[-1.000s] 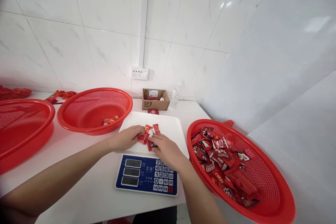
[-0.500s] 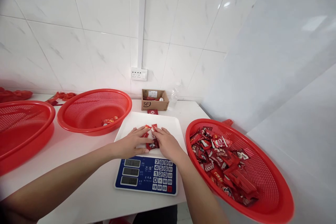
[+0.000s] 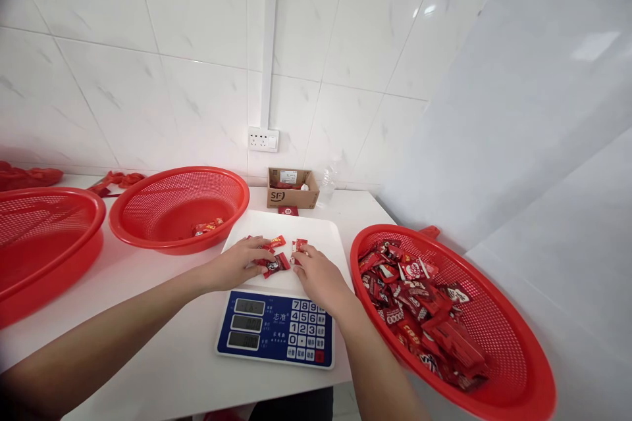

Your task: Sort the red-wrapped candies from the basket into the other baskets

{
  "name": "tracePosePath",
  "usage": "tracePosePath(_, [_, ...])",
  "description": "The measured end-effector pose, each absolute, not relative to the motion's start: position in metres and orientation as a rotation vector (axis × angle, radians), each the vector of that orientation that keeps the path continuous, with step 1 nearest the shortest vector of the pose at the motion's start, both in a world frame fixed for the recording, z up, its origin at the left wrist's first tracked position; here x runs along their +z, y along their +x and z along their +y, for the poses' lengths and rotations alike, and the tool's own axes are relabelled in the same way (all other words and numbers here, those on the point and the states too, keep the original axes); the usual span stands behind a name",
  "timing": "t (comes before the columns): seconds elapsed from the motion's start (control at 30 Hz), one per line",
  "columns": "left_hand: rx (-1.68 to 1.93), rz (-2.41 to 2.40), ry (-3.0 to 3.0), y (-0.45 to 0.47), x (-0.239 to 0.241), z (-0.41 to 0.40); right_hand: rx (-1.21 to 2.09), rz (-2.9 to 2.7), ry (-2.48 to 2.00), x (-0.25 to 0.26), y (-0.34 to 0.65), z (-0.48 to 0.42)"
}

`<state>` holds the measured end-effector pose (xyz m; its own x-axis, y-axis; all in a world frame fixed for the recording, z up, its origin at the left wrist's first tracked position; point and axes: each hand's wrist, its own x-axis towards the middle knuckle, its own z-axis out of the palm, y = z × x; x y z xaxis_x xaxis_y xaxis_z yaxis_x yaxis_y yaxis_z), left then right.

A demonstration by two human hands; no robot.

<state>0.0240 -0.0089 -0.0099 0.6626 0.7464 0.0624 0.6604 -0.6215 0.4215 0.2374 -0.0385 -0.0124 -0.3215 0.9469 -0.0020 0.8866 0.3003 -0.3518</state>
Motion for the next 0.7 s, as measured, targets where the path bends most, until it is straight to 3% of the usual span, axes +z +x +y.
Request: tracePosePath(0.7, [0.416, 0.940, 2.471, 0.026, -0.009, -0.006, 0.320, -2.494, -1.441, -0.027, 0.216, -0.004])
